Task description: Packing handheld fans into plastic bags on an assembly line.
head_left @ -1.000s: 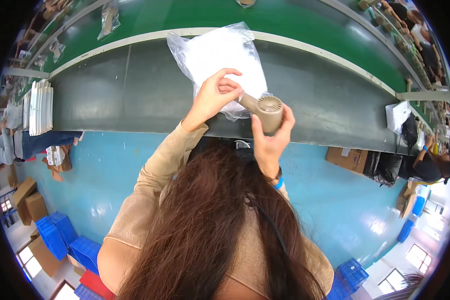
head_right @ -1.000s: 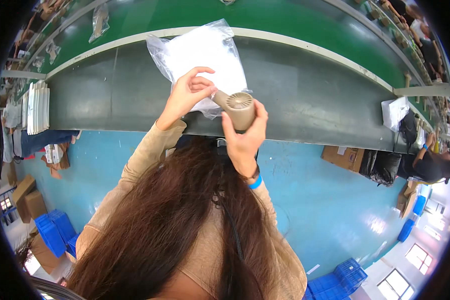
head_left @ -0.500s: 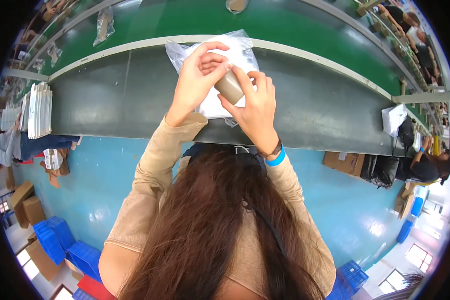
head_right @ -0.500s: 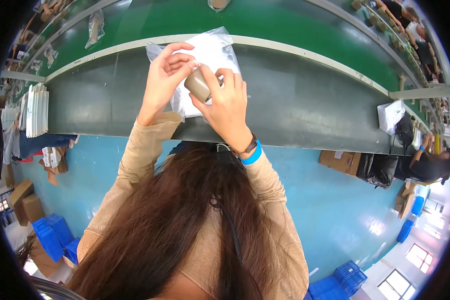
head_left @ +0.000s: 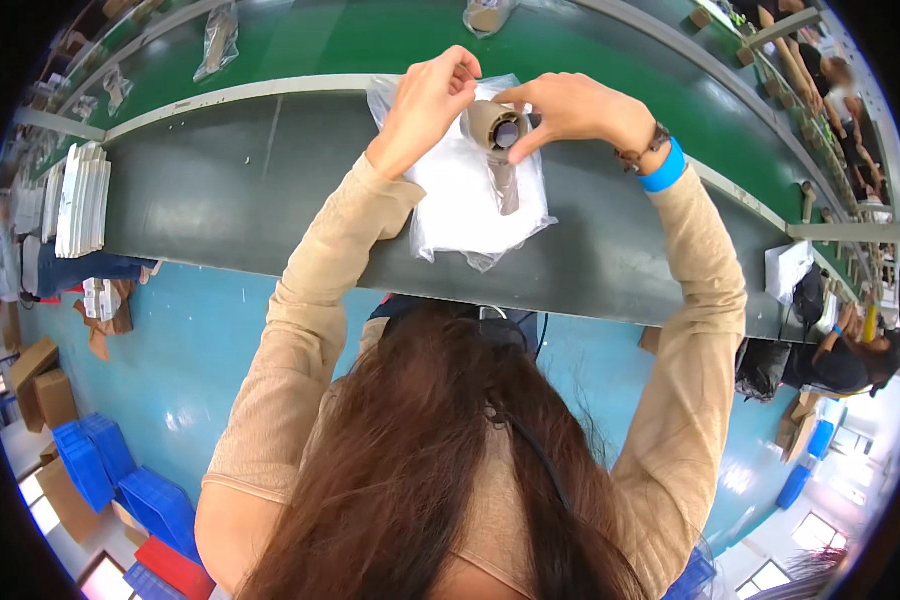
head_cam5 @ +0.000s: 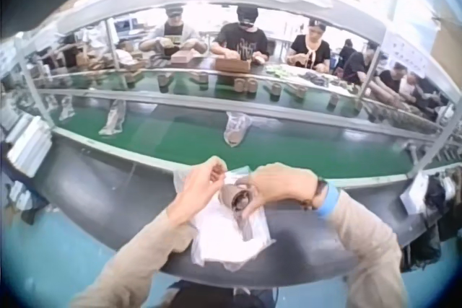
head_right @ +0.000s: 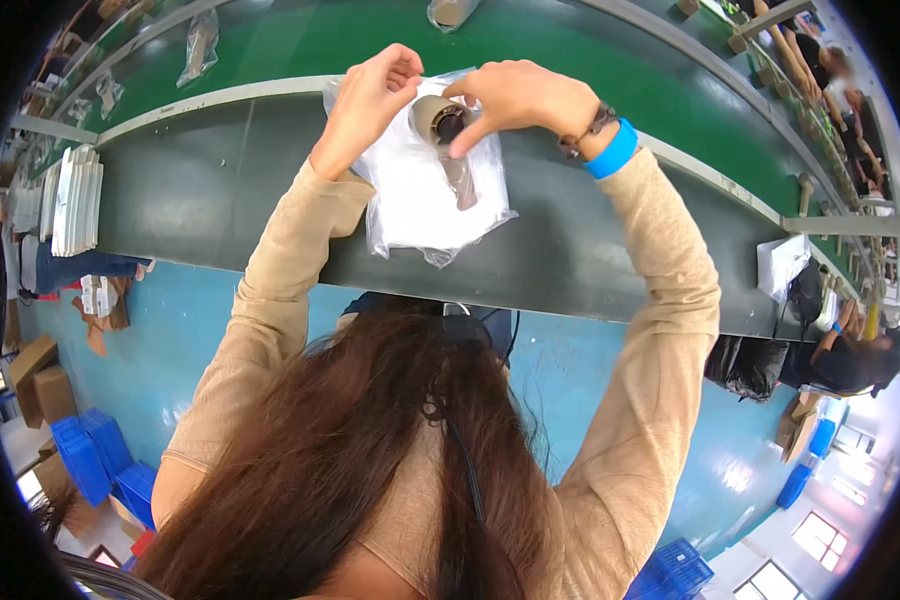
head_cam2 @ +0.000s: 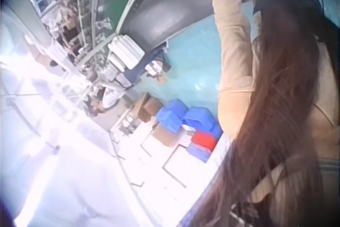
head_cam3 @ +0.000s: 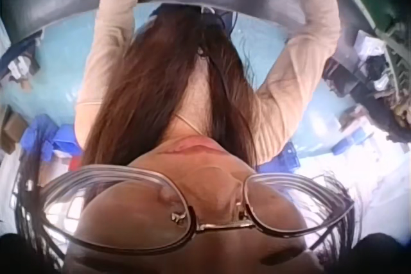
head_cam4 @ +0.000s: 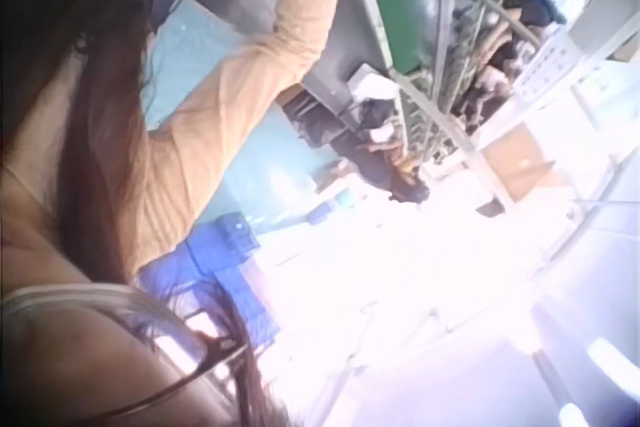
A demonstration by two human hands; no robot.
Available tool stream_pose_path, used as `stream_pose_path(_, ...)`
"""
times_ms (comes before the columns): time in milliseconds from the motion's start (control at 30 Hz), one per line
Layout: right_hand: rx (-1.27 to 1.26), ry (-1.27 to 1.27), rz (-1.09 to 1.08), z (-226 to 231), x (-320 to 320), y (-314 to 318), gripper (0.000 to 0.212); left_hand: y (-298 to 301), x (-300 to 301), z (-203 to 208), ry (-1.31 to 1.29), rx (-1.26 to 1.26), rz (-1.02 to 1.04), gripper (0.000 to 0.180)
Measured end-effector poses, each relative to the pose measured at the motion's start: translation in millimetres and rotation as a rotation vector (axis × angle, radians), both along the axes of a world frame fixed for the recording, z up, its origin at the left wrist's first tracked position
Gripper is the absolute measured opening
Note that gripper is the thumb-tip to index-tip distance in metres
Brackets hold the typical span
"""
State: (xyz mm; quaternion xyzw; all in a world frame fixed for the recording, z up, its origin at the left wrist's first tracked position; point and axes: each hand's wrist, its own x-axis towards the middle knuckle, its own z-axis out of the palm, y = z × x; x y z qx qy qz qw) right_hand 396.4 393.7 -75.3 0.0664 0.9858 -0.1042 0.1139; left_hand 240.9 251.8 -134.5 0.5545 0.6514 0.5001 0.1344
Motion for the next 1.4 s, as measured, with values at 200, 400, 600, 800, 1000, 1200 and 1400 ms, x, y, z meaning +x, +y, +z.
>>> stream_pose_path(200, -0.089, 0.014, 0.157, -29, -9, 25, 0.05, 16, -6, -39, -0.159, -0.047, -0.056, 0.015)
stream_pose_path(400, -0.636, 0.218, 0.182, -57, 2, 32, 0.028, 17, 14, -54, -0.166, -0.09, 0.011, 0.017)
stream_pose_path(600, -0.873, 0.344, 0.009, -68, 28, 15, 0.015, 16, 17, -55, -0.221, -0.185, -0.019, 0.017)
stream_pose_path(800, -0.405, 0.604, 0.054, -73, 35, -25, 0.042, 17, 15, -58, -0.258, -0.132, -0.087, 0.017)
stream_pose_path(1000, 0.029, 0.715, -0.205, -80, 37, -70, 0.094, 18, 19, -51, -0.212, -0.116, -0.101, 0.017)
stream_pose_path(1200, -0.312, 0.784, -0.377, -101, 29, -76, 0.08, 16, 19, -49, -0.248, -0.119, -0.159, 0.016)
stream_pose_path(1400, -0.756, 0.549, -0.472, -91, 38, -58, 0.06, 15, -1, -50, -0.393, -0.19, -0.311, 0.017)
